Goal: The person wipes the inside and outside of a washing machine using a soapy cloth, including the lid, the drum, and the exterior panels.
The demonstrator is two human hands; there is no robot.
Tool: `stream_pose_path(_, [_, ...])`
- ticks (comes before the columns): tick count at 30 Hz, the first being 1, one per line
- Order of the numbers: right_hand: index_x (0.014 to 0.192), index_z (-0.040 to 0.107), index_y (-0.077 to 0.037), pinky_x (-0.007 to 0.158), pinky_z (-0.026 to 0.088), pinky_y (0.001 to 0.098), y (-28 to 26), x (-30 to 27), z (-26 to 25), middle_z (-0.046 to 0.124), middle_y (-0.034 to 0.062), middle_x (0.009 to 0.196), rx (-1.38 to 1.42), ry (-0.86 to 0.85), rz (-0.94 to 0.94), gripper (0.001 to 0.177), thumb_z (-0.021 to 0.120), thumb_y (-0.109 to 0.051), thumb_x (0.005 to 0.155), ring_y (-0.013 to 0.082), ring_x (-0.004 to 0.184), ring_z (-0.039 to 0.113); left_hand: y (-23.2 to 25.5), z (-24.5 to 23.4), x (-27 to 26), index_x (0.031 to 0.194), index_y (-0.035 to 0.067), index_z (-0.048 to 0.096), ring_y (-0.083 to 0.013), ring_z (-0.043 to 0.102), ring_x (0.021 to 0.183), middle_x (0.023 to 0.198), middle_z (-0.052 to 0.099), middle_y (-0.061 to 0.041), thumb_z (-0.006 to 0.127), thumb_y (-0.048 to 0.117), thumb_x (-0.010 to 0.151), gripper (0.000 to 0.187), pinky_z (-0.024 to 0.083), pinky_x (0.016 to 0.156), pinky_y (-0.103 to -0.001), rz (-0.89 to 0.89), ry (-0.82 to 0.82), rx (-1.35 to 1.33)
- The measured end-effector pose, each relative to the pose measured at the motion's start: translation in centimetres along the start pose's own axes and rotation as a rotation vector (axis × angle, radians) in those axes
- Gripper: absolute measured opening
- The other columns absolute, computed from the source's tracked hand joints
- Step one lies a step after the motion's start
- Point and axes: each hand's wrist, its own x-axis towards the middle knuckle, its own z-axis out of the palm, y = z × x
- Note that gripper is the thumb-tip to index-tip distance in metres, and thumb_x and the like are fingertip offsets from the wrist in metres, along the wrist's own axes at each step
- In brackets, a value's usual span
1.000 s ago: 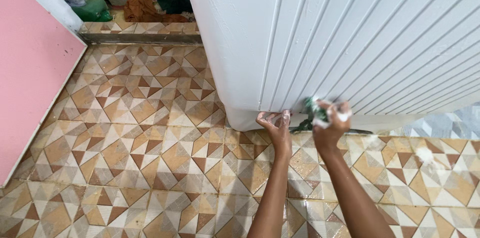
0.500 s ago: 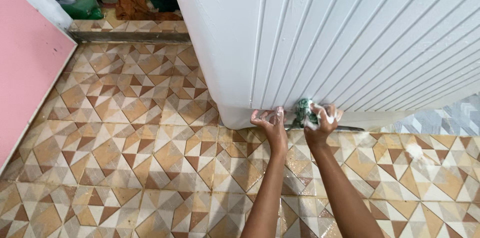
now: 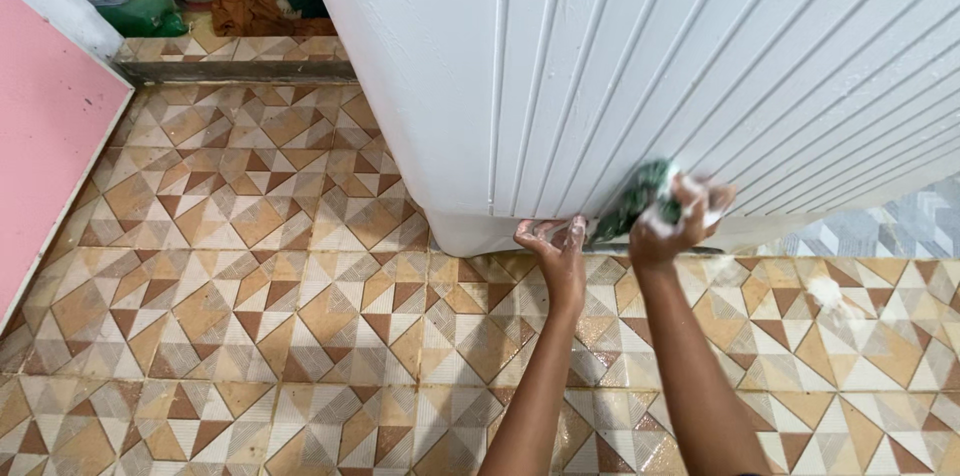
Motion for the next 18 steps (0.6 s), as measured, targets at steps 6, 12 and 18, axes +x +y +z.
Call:
stream_pose_path(6, [0.091, 0.066, -0.003, 0.072, 0.047, 0.0444, 0.5, -6.6, -5.4, 0.053, 0.0078, 0.091, -0.334, -0.438, 0.190, 0.012, 0.077, 0.002, 0.087, 0.0256, 0.092, 0.055, -0.6, 0.0, -0.5, 0.142, 0.010, 0.015, -0.0288, 0.057, 0.116, 0.131, 0.047, -0.022, 0.077, 0.024, 0.087, 0.084, 0.056, 0.097, -0.033, 0.028, -0.012, 0.132])
stream_pose_path(12, [0.096, 0.069, -0.003, 0.076, 0.048, 0.0422, -1.5, 2.2, -3.0, 0.050, 0.0119, 0.101, -0.194, -0.296, 0.069, 0.015, 0.079, -0.002, 0.084, 0.0292, 0.100, 0.053, -3.5, 1.1, -0.8, 0.129, 0.010, 0.031, -0.0267, 0.064, 0.108, 0.126, 0.054, -0.021, 0.064, 0.021, 0.093, 0.051, 0.061, 0.085, -0.033, 0.019, -0.120, 0.210])
stream_pose_path(18, [0.095, 0.064, -0.008, 0.081, 0.053, 0.0422, -0.4, 0.9, -0.5, 0.052, 0.0124, 0.099, -0.080, -0.037, 0.030, 0.017, 0.078, 0.001, 0.089, 0.0258, 0.105, 0.052, -8.4, -1.0, 1.5, 0.140, 0.002, 0.036, -0.0278, 0.058, 0.113, 0.134, 0.053, -0.023, 0.053, 0.032, 0.107, 0.048, 0.053, 0.083, -0.030, 0.092, -0.203, 0.331])
